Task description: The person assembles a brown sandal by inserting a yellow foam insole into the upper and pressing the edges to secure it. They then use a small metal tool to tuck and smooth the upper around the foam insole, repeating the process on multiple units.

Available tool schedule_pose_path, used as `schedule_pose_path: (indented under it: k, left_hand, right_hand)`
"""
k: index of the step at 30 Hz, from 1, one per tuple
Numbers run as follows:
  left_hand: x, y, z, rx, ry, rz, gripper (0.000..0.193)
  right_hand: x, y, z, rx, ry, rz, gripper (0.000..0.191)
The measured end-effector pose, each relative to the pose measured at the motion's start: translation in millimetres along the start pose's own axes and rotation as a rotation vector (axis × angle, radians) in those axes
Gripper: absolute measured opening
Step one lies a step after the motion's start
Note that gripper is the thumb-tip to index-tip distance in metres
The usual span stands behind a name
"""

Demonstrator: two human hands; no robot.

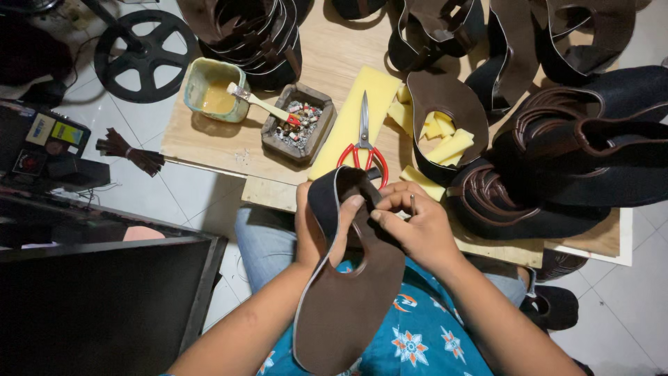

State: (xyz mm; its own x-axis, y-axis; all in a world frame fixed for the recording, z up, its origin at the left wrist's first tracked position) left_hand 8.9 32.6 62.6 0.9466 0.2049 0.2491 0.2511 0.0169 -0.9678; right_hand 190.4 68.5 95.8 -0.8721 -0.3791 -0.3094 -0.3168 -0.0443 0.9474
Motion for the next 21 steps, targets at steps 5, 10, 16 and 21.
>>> schedule_pose_path:
  k: [5,10,16,21]
  left_hand:
    - [7,22,3,-0.021,0.141,-0.414,0.022]
    - [10,-11,-6,0.051,0.095,-0.13,0.021]
    - [14,-11,-13,-0.219,0.317,-0.062,0.019]
    - [-5,32,2,-0.347,0.313,-0.342,0.017]
  right_hand:
    - [2,-23,-2,0.15,-0.016,0.069,0.03]
    - [10,-39,-1,0.249,0.081,0.223,0.027]
    - [3,-2,-4,-0.077,0.04,-0.036,0.023]
    - [-30,40,-22,-0.171,-0.111,-0.002,0.037]
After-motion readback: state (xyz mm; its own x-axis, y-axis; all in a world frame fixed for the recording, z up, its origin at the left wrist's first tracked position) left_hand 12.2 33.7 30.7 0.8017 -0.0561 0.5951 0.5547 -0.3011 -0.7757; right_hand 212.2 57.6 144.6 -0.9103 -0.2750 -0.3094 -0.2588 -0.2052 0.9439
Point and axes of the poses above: each hand's wrist, its own z-axis towards the middle knuckle, its own x-axis out of the palm, y = z × x, the point moved 6 cm from there along z, towards the middle knuckle, and after that the axes turned 5 degrees about y, right-handed, at the moved point
